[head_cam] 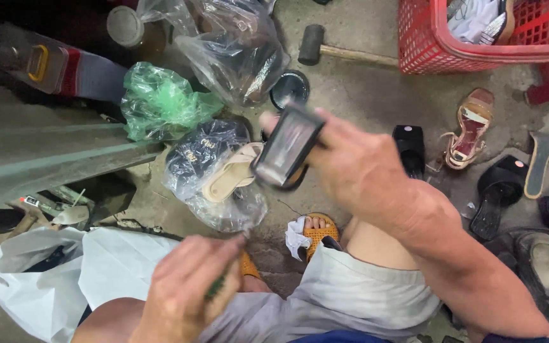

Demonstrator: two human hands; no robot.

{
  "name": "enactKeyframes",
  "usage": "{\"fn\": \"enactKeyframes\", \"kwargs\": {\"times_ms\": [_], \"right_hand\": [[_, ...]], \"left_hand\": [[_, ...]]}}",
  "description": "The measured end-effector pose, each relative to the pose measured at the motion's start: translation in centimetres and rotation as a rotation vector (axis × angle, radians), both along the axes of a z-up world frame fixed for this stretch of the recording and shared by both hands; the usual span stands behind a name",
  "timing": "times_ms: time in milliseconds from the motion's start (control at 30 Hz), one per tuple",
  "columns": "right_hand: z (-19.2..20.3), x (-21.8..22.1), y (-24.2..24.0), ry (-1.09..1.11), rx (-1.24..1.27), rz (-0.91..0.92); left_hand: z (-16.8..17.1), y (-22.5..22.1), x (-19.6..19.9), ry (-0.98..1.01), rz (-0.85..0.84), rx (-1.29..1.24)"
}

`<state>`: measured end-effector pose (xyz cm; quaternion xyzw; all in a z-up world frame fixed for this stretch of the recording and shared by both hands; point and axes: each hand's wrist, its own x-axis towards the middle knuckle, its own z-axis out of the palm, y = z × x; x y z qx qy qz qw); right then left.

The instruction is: Applying glue to the components of a sandal and pressing them together to repair the shoe.

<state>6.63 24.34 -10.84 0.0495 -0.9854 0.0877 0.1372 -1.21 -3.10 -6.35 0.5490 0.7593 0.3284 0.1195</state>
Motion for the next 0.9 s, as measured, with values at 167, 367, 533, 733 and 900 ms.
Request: {"fn": "enactKeyframes", "kwargs": {"times_ms": [167,367,533,733,900], "right_hand": [[1.4,0.9,2.1,-0.16,-0.288,-0.252],[3.3,1.3,2.8,-0.126,-0.417,-0.373],[2.6,1.9,3.6,-0.182,-0.465,-0.404],[1.5,0.9,4.6,-0.243,-0.49,-0.438],[0.6,0.2,5.0,-0.22,-0.461,-0.396]], "left_hand": [[-6.3,2.5,-3.0,-0.301,0.46,-0.434],[-22.9,8.0,-4.9,-0.208,0.24,-0.349],[-30.2,10.2,-5.2,-0.04,0.331,-0.442],[-29.3,10.8,-4.9,0.037,0.36,-0.489],[-28.8,11.1,-4.2,0.034,0.331,-0.559]]}}
